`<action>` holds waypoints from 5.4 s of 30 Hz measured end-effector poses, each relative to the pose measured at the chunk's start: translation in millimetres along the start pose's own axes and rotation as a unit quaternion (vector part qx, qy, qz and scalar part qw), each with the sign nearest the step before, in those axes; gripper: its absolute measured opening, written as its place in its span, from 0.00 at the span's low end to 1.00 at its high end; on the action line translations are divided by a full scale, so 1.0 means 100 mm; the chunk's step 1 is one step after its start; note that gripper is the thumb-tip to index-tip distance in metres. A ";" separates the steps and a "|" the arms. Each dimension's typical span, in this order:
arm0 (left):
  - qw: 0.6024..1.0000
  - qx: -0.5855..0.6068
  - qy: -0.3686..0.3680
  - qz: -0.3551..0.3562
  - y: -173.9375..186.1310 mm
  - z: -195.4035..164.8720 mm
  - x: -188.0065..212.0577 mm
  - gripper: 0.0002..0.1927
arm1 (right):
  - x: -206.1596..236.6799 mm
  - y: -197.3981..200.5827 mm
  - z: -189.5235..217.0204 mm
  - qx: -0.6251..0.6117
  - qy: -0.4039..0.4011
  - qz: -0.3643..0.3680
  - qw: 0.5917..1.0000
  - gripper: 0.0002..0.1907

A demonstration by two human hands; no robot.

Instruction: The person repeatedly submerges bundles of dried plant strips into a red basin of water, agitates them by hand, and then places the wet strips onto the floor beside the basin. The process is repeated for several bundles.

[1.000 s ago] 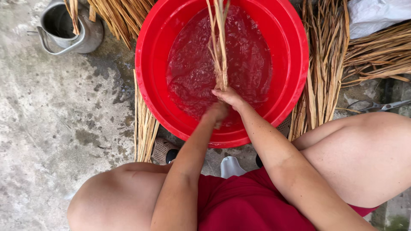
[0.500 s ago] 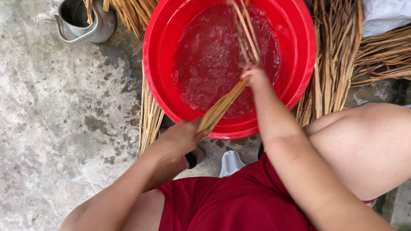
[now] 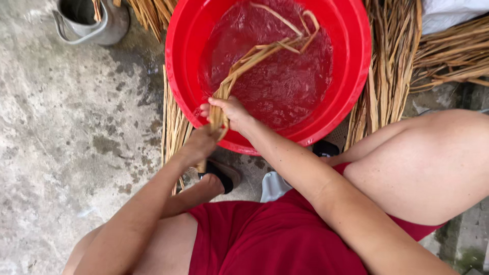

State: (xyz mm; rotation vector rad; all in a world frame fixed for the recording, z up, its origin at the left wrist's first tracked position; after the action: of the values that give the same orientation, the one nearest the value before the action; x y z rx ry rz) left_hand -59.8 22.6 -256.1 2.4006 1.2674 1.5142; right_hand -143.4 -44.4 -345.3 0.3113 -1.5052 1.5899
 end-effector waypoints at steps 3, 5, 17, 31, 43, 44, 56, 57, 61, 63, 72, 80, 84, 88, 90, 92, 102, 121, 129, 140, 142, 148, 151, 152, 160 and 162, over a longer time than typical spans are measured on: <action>0.980 -0.168 -0.107 -0.007 -0.20 -0.37 0.08 0.23 | 0.01 0.43 0.12 -0.020 0.033 -0.138 0.990 0.07; 0.977 -0.153 -0.145 -0.024 -0.11 -0.58 0.25 0.20 | 0.04 0.78 0.45 -0.049 0.057 -0.192 0.979 0.07; 0.995 -0.032 0.012 -0.098 1.46 -0.54 1.31 0.25 | 0.61 2.36 1.68 -0.254 0.231 -0.239 0.908 0.28; 0.976 -0.199 -0.081 0.021 0.14 -0.68 0.40 0.35 | -0.07 0.97 0.41 -0.078 -0.010 -0.265 0.961 0.05; 0.986 -0.009 0.038 -0.161 1.61 -0.38 1.31 0.22 | 0.64 2.36 1.44 -0.223 0.165 -0.329 0.902 0.35; 0.989 0.012 0.034 -0.145 1.52 -0.29 1.15 0.22 | 0.55 2.12 1.39 -0.199 0.158 -0.297 0.920 0.44; 0.986 -0.162 -0.049 0.014 0.02 -0.36 0.08 0.18 | 0.21 0.26 0.25 -0.041 0.066 -0.132 0.988 0.10; 0.989 -0.133 -0.039 0.049 -0.11 -0.42 0.21 0.21 | 0.22 0.50 0.34 -0.103 0.046 -0.149 0.982 0.11; 0.985 -0.101 -0.138 -0.033 0.34 -0.92 0.65 0.18 | 0.38 1.25 0.80 -0.191 0.061 -0.227 0.953 0.11; 0.996 -0.057 -0.071 -0.003 0.55 -0.88 0.79 0.17 | 0.54 1.44 1.01 -0.207 0.089 -0.245 0.943 0.11; 0.993 -0.010 -0.046 -0.106 0.86 -0.12 0.43 0.17 | 0.52 0.93 0.80 -0.198 0.117 -0.163 0.959 0.47; 0.919 -0.360 -0.161 -0.013 -0.27 -0.18 -0.34 0.12 | -0.06 0.18 -0.15 0.014 -0.014 -0.095 0.995 0.14; 0.985 -0.108 -0.134 -0.001 -0.40 -0.66 0.17 0.18 | 0.17 1.04 0.52 0.057 0.017 -0.279 0.959 0.04; 0.973 -0.113 -0.201 0.000 0.06 -1.27 0.73 0.18 | 0.52 1.89 1.10 -0.161 0.095 -0.325 0.927 0.11; 0.986 -0.077 -0.149 0.004 0.47 -1.21 0.99 0.18 | 0.76 2.23 1.31 -0.245 0.156 -0.339 0.895 0.17; 0.999 -0.015 -0.021 -0.027 0.85 -0.89 1.16 0.18 | 0.88 2.37 1.42 -0.297 0.195 -0.332 0.874 0.27; 0.995 0.076 0.008 -0.060 0.12 0.10 -0.32 0.18 | 0.09 0.02 0.27 0.073 0.061 -0.007 0.995 0.34; 0.958 0.184 -0.193 -0.102 0.75 -0.88 -0.40 0.20 | 0.78 1.20 1.37 -0.101 0.174 -0.257 0.945 0.46; 0.985 -0.174 -0.021 0.003 -0.12 -0.18 -1.64 0.29 | 0.26 0.64 0.57 0.420 -0.039 -0.202 0.884 0.24; 0.992 -0.086 0.090 -0.021 0.06 -0.10 -2.01 0.24 | 0.86 1.57 1.32 -0.026 0.122 -0.522 0.844 0.10; 0.997 0.036 0.073 0.011 -0.10 -0.30 -1.97 0.23 | 0.64 1.38 1.16 0.064 0.030 -0.466 0.882 0.18; 0.958 0.287 0.010 0.007 -0.52 -0.84 -1.85 0.21 | 0.36 0.96 1.05 0.294 -0.055 -0.268 0.916 0.32; 0.995 0.090 0.013 0.032 -0.67 -0.84 -1.78 0.19 | 0.34 0.90 1.02 0.307 -0.027 -0.207 0.929 0.28; 0.985 -0.136 -0.097 0.047 -0.71 -1.00 -1.75 0.18 | 0.32 0.85 0.99 0.270 -0.005 -0.161 0.949 0.26; 0.970 -0.168 -0.160 0.072 -0.98 -1.11 -0.41 0.28 | 0.42 1.35 0.85 -0.116 0.006 -0.173 0.978 0.08; 0.979 -0.120 -0.113 0.118 -0.79 -1.05 -0.06 0.26 | 0.62 1.56 1.09 -0.170 0.067 -0.210 0.960 0.11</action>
State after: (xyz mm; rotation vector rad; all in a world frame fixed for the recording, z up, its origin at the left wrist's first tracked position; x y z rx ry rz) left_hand -189.9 32.4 -238.3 2.5379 0.7331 1.3033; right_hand -334.3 -93.2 -380.8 0.2956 -1.4608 0.9804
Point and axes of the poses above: each hand's wrist, its own x-axis away from the middle knuckle, its own y-axis out of the back of the hand, z = x × y, the point moved 9 cm from there along -x, towards the middle knuckle, and after that the axes turned 12 degrees about -y, right-handed, at the moved point
